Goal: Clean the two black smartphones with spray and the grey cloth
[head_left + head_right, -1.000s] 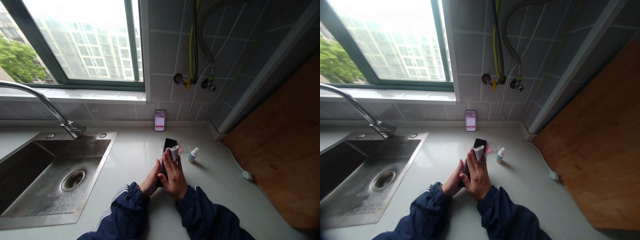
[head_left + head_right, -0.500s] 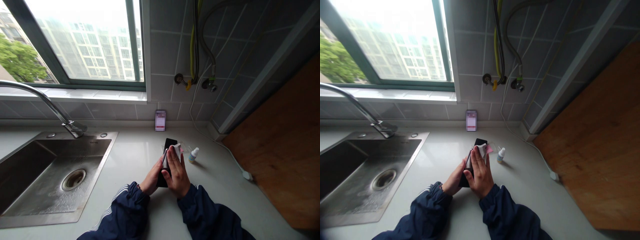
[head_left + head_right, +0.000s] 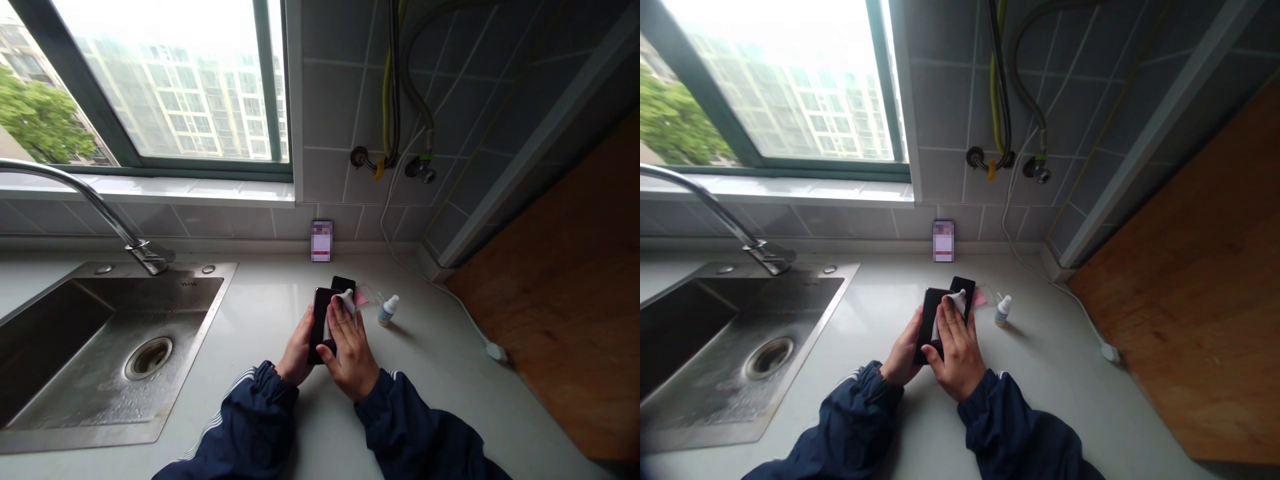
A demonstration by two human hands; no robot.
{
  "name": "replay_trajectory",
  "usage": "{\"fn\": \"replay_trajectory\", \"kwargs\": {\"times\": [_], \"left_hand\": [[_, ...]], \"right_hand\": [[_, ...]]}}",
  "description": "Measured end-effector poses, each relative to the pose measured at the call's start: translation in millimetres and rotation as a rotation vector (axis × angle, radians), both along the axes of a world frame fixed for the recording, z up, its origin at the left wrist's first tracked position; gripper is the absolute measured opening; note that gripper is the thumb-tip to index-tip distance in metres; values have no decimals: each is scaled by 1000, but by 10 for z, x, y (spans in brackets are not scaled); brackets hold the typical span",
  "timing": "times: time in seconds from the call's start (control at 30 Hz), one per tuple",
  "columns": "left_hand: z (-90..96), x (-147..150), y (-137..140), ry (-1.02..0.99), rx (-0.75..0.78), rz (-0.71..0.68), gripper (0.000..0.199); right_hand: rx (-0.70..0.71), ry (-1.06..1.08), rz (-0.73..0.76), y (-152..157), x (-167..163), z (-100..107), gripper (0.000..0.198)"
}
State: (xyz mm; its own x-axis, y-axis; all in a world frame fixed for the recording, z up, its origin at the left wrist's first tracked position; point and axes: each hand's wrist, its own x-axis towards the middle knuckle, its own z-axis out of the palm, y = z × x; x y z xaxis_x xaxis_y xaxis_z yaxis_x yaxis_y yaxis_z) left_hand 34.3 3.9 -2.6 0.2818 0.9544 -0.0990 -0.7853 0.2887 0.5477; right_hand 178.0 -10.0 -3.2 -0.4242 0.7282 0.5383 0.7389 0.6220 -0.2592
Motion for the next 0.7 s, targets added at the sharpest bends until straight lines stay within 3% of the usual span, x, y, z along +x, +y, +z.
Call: {"fn": "replay_trajectory", "kwargs": {"times": [0.13, 0.27, 0.47, 0.6, 0.7], "left_hand": [[55, -19, 12, -22, -85, 22, 57], [107, -54, 44, -3, -117, 139, 56], [171, -107, 82, -80, -77, 25, 63], [205, -136, 92, -103, -51, 14, 64], [207, -145, 96, -119, -22, -53, 68]], "right_hand": [[-14, -56, 20, -40, -39, -2, 81], [-54, -100, 32, -83, -77, -7, 82], [-43, -118, 118, -118, -80, 18, 75], [14, -10, 158, -133, -75, 50, 59], [62, 221, 108, -111, -60, 75, 45]]}}
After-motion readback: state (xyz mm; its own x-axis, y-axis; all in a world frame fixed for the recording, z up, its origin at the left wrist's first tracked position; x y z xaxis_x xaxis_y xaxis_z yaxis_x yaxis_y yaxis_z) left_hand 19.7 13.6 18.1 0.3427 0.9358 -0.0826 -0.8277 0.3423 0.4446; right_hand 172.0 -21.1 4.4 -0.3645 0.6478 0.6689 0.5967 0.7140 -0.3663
